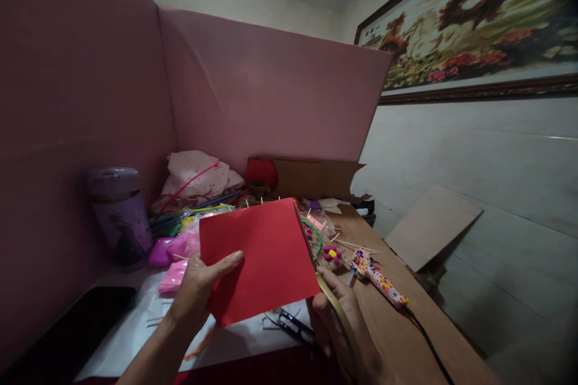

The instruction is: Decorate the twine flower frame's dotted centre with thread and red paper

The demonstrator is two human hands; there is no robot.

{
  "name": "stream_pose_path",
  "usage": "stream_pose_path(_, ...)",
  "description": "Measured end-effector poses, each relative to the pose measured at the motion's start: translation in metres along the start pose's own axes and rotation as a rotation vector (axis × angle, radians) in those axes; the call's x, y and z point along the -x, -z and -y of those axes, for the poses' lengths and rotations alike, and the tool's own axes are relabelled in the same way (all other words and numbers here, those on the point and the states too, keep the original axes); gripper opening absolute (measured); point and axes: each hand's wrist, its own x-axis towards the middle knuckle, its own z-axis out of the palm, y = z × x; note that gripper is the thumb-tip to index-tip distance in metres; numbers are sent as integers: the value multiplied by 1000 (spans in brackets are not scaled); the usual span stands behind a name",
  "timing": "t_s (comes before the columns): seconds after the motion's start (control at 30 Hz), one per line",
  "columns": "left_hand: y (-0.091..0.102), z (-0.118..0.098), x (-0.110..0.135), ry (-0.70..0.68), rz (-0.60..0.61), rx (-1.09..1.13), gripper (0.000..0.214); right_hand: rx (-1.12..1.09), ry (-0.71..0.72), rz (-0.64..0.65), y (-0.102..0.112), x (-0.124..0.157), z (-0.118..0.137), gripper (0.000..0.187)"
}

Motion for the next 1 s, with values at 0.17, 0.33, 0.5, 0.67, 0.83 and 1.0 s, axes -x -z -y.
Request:
stream_pose_path(0.17, -1, -2, 2, -23, -11, -30, 41, 8, -29, -58, -4, 4, 3, 72)
stream_pose_path(0.33, -1, -1, 2, -39, -12, -60, 38, 27, -42, 1, -2, -2, 2, 83)
stream_pose_path(0.5, 2, 0, 0, -35, 17, -70, 38, 69, -11, 10, -2, -1, 8, 74)
stream_pose_path(0.67, 5, 1, -3, -24, 25, -77, 39, 56, 28, 42, -1, -1, 8, 81)
stream_pose_path(0.83, 4, 3, -2, -40, 26, -61, 34, 25, 52, 29, 0, 3, 2, 71)
stream_pose_path(1.0, 5, 3, -3, -50, 27, -73, 34, -2, 35, -2, -1, 4, -2, 68)
